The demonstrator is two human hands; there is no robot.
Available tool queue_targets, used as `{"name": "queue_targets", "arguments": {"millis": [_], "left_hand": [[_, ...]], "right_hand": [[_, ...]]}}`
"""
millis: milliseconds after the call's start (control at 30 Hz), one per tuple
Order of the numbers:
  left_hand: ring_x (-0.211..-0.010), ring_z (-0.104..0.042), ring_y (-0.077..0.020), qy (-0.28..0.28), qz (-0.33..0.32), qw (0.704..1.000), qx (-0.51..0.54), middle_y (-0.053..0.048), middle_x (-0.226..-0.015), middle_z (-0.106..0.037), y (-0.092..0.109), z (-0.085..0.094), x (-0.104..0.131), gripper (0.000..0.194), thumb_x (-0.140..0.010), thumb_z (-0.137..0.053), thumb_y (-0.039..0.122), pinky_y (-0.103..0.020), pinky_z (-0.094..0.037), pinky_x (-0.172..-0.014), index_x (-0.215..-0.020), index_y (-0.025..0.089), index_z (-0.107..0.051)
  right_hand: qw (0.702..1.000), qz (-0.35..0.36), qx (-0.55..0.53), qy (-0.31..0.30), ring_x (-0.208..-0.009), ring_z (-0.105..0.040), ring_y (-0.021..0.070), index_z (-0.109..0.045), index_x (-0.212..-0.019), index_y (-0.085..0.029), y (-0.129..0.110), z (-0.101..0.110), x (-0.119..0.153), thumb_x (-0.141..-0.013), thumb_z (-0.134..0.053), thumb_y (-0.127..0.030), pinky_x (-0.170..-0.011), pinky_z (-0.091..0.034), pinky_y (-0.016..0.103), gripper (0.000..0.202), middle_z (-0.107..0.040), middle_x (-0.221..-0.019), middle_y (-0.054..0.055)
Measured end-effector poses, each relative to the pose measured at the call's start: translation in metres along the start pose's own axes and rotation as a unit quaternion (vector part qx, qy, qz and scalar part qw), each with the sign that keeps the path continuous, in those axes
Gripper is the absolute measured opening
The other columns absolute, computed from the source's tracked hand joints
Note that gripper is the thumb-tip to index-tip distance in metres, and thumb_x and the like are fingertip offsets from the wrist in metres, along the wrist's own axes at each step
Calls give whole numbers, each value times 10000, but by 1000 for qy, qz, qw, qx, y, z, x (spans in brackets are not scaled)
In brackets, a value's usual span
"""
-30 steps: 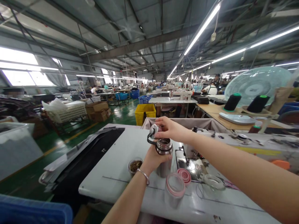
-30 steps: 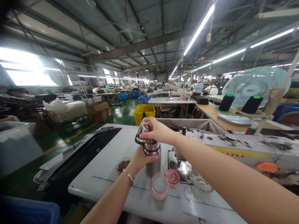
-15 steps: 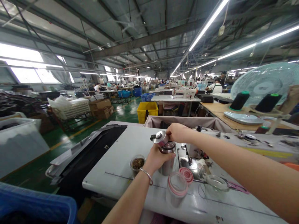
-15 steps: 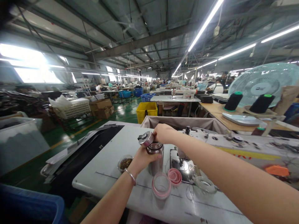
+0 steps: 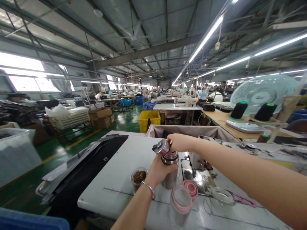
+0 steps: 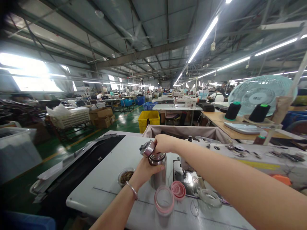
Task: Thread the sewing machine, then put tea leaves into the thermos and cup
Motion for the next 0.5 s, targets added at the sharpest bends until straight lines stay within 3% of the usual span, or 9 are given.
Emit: {"name": "queue_targets", "arguments": {"millis": [67, 167, 233, 367, 500], "left_hand": [[-1022, -626, -238, 9, -5, 1000, -4, -62, -1139, -672, 1, 1, 0, 574, -667, -800, 224, -337, -484, -930, -1206, 180, -605], [-1055, -618, -258, 29, -3, 1000, -10, -80, -1170, -661, 0, 1, 0, 635, -634, -822, 227, -352, -479, -942, -1225, 177, -597], [-1051, -620, -258, 28, 0, 1000, -11, -81, -1159, -665, -2, 0, -1, 626, -639, -820, 239, -351, -482, -933, -1222, 176, -598], [-995, -634, -240, 15, 12, 1000, -20, -69, -1100, -685, -9, -4, -3, 531, -664, -805, 260, -340, -488, -909, -1156, 171, -626], [-1038, -621, -240, -3, 8, 1000, -16, -66, -1141, -674, -11, -5, -4, 555, -676, -800, 271, -334, -476, -936, -1187, 167, -610]], "right_hand": [[994, -9, -107, 25, -823, -651, 185, -679, -1016, -159, 9, -5, -1, -642, -739, -247, -593, -429, 207, 389, -715, -868, 22], [976, -31, -212, 38, -782, -644, 173, -640, -1067, -150, 14, -12, 0, -697, -709, -250, -555, -422, 202, 390, -707, -832, 17], [976, -44, -208, 51, -794, -640, 177, -633, -1061, -142, 13, -17, 1, -734, -667, -216, -558, -424, 208, 338, -704, -867, 33], [982, -59, -157, 82, -849, -633, 221, -642, -985, -124, 11, -21, 2, -645, -681, -71, -627, -445, 240, 347, -691, -926, 74], [980, -66, -182, 57, -755, -642, 194, -643, -1006, -146, 12, -21, 4, -702, -666, -88, -600, -483, 234, 310, -685, -868, 64]]}}
Point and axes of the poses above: each hand's wrist, its own x-axis away from the middle knuckle, its own z-axis out of the back of the hand, y = z × x, the point moved 1 cm from there along -x, towards the middle knuckle
